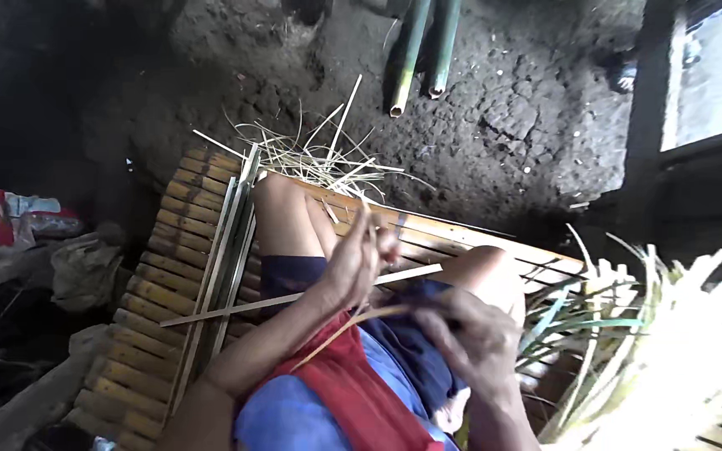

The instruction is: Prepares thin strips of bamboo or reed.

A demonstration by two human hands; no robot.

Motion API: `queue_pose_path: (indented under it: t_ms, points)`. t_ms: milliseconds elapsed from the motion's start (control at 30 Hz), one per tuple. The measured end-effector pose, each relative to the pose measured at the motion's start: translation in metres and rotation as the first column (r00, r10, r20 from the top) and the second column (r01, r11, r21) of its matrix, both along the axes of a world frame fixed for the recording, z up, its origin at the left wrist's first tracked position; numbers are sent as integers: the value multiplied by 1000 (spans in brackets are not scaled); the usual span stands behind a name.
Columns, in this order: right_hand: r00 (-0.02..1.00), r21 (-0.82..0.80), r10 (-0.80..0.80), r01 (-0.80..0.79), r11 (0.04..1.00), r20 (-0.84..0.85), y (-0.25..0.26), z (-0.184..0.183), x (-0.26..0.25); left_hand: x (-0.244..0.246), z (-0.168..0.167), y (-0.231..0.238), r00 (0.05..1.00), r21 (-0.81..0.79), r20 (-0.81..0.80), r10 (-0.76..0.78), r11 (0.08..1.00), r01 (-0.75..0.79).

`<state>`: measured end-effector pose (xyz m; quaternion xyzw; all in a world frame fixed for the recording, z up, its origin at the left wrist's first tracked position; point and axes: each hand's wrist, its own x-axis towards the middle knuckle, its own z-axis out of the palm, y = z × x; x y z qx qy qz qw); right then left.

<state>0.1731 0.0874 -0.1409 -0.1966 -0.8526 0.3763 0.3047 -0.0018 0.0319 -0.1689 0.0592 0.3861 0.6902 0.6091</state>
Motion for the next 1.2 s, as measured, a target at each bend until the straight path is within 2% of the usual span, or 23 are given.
queue_pose_path:
  t_ms: [67, 100, 200, 267, 333, 400, 433, 500, 567, 667, 733, 833, 900, 967, 1033, 1100, 1133, 1200]
  points:
    - [992, -30, -128, 128, 991, 5, 12, -4, 0, 16, 12, -10, 983, 54, 21, -185, 982, 183]
    - [993, -103, -116, 117, 988, 16, 12, -1, 0, 21, 18, -16, 979, 62, 36, -201, 978, 199]
    - [994, -310, 106, -97, 946, 15, -15, 3, -1, 32, 24, -36, 994, 59, 81, -72, 996, 67]
    - [979, -300, 205, -195, 934, 3, -29, 1, 2, 33, 24, -44, 990, 67, 128, -51, 997, 43]
    - [975, -331, 223, -215, 919, -13, -30, 8, 16, 26, 21, -50, 980, -18, 197, 9, 1000, -5]
    - [984, -326, 176, -162, 931, 13, -26, 15, 26, 17, 11, -50, 971, -144, 211, 108, 986, -79]
    - [991, -269, 119, -99, 958, 61, -22, 14, 24, 16, 6, -46, 969, -162, 219, 116, 983, -81]
    - [986, -136, -38, 60, 989, 159, -12, 3, 10, 21, 1, -34, 974, -81, 224, 6, 997, 13]
    - [970, -115, -161, 184, 976, 183, -1, -10, -4, 27, 4, -19, 982, -28, 175, -77, 996, 83]
    - [980, -173, -135, 160, 972, 145, -4, -15, -15, 26, -2, -3, 984, 47, 160, -83, 996, 76]
    - [985, -81, -116, 127, 989, 128, -13, -19, -23, 21, -9, 12, 973, 70, 229, -6, 997, -10]
    - [992, -53, -59, 66, 996, 111, -19, -11, -18, 11, -17, 41, 930, -195, 253, 266, 956, -220]
    - [992, -101, -23, 36, 994, 123, -16, -4, -15, 1, -23, 49, 920, -243, 248, 302, 939, -243]
    - [983, -231, 47, -6, 973, 176, -3, -7, -12, -2, -23, 46, 976, -143, 177, 128, 984, -103]
    - [962, -427, 207, -113, 897, 180, 11, -14, -10, -2, -19, 35, 984, -45, -57, -168, 985, 166]
    - [933, -570, 337, -209, 795, 127, 18, -21, -11, -3, -14, 31, 872, -12, -279, -403, 909, 416]
    - [923, -619, 374, -241, 748, 93, 20, -25, -12, -5, -11, 35, 808, 15, -355, -471, 861, 509]
    - [910, -675, 413, -279, 683, 42, 22, -29, -13, -9, -8, 42, 759, 80, -364, -539, 794, 603]
